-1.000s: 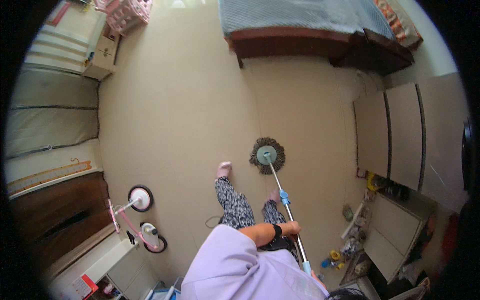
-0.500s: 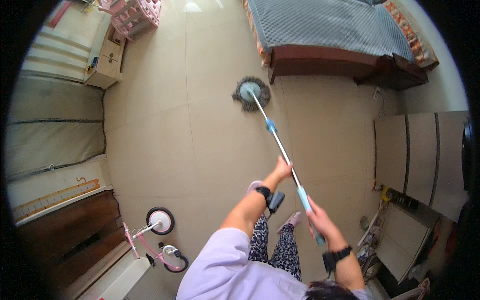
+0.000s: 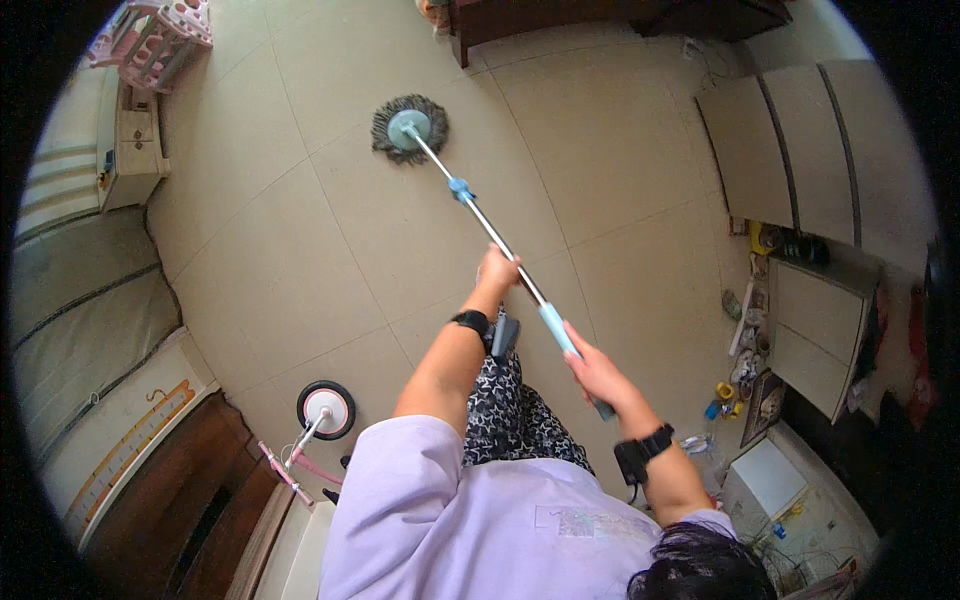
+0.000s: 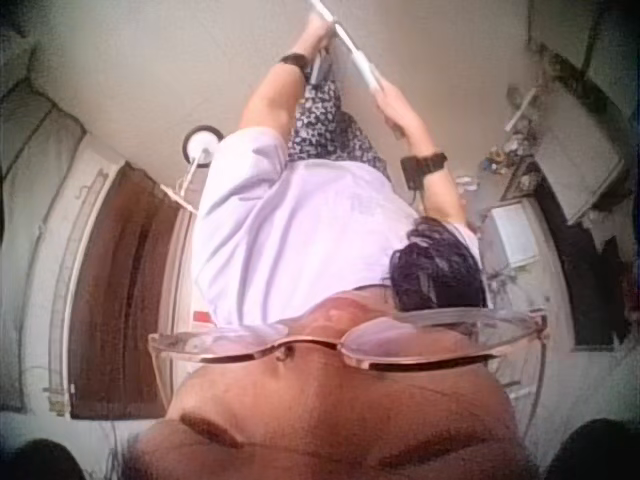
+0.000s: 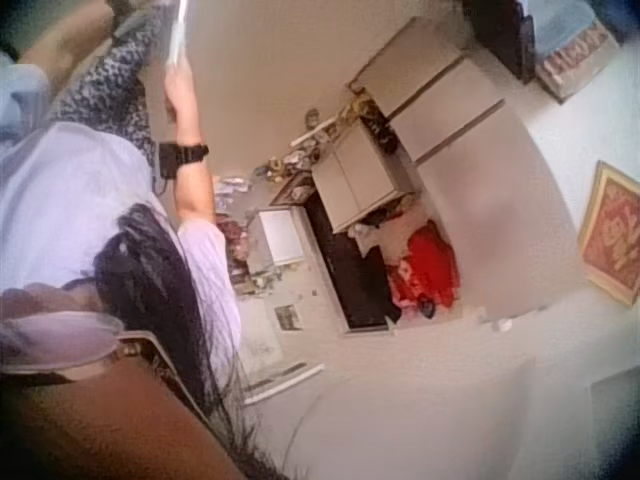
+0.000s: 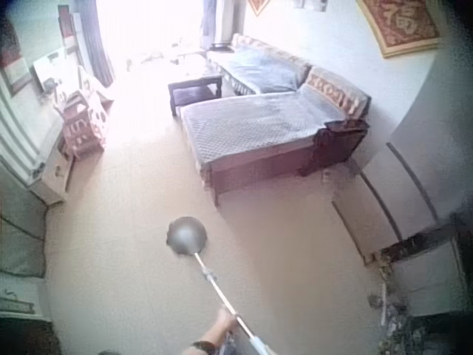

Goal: The person mops the tiled floor in a living room using a spin mop. They move the mop back and forth across the floor, navigating around furniture and a child's tricycle. At one point, they briefly reach toward their face before resuming mopping.

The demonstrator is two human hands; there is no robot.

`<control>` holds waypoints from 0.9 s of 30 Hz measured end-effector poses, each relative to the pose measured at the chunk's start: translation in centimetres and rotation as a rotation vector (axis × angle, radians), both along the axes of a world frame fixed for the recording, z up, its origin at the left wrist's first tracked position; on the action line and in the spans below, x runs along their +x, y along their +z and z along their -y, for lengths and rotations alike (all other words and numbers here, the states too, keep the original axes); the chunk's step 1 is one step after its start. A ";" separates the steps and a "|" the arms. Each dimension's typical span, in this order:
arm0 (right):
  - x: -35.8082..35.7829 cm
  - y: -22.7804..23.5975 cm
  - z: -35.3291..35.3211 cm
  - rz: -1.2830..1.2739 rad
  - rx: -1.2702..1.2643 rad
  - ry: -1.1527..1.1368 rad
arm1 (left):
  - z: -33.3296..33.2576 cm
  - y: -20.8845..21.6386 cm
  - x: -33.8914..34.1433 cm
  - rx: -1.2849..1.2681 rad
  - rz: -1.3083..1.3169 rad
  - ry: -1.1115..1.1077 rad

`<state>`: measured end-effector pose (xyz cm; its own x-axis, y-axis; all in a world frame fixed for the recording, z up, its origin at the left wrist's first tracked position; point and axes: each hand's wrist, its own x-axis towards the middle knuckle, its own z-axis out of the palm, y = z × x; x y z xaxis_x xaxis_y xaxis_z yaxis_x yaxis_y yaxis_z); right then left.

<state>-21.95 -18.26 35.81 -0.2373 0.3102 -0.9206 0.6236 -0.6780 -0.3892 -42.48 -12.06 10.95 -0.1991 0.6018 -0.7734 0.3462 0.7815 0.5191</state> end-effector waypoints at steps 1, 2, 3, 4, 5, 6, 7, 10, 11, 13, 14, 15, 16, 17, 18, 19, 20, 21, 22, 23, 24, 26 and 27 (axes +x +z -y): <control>2.2 0.9 3.0 -0.005 -0.006 -0.024 | 2.1 0.3 2.4 -0.078 0.050 -0.036; 4.2 1.8 6.7 0.019 0.001 -0.044 | 4.5 0.5 4.3 -0.142 0.177 -0.344; 6.2 2.3 9.9 0.003 0.002 -0.088 | 7.2 0.8 7.4 -0.192 0.082 -0.278; 8.0 3.6 14.1 0.054 -0.027 -0.111 | 10.9 1.2 10.2 -0.247 0.099 -0.438; 9.7 4.9 18.4 0.092 -0.082 -0.171 | 14.2 1.4 12.8 -0.237 0.131 -0.716; 11.4 6.4 22.6 0.100 -0.056 -0.164 | 17.6 1.6 15.4 -0.054 0.133 -1.174; 12.2 8.0 26.8 0.123 -0.076 -0.234 | 21.0 2.0 18.1 0.094 0.141 -1.588; 13.8 11.2 35.5 0.160 -0.129 -0.394 | 29.0 2.5 22.9 0.581 0.349 -1.889; 13.7 11.7 36.9 0.178 -0.146 -0.438 | 30.7 2.5 23.4 0.667 0.500 -1.739; 12.9 11.5 37.8 0.201 -0.143 -0.496 | 31.7 2.1 23.8 0.768 0.587 -1.738; 12.3 10.8 37.4 0.201 -0.137 -0.512 | 31.5 1.9 23.4 0.810 0.604 -1.738; 11.5 10.0 36.7 0.199 -0.135 -0.526 | 30.7 1.6 22.8 0.854 0.547 -1.770; 10.7 9.2 35.5 0.193 -0.127 -0.531 | 29.7 1.5 22.0 0.745 0.518 -1.778; 9.9 8.3 34.4 0.189 -0.118 -0.536 | 28.6 1.4 21.3 0.629 0.459 -1.806; 8.9 7.4 33.1 0.184 -0.108 -0.544 | 27.1 1.2 20.2 0.235 0.533 -1.428; 7.7 6.8 31.6 0.177 -0.099 -0.553 | 25.7 1.3 19.3 -0.128 0.584 -1.018; 6.4 6.3 30.0 0.170 -0.090 -0.562 | 24.1 1.5 18.0 -0.460 0.600 -0.594; 5.0 5.8 27.8 0.160 -0.081 -0.573 | 21.8 1.3 16.2 -0.386 0.562 -0.521; 3.2 5.5 25.7 0.148 -0.072 -0.583 | 19.6 1.2 14.5 -0.312 0.514 -0.462; 1.4 5.2 23.1 0.139 -0.061 -0.586 | 16.9 0.9 12.2 -0.228 0.466 -0.391; -0.7 5.2 20.3 0.136 -0.067 -0.584 | 13.9 0.3 9.9 -0.164 0.444 -0.351; -4.8 4.3 13.5 0.181 -0.114 -0.484 | 8.5 -1.3 4.7 -0.007 0.402 -0.277; -7.4 3.6 10.1 0.136 -0.137 -0.438 | 5.5 -2.2 1.8 0.086 0.377 -0.250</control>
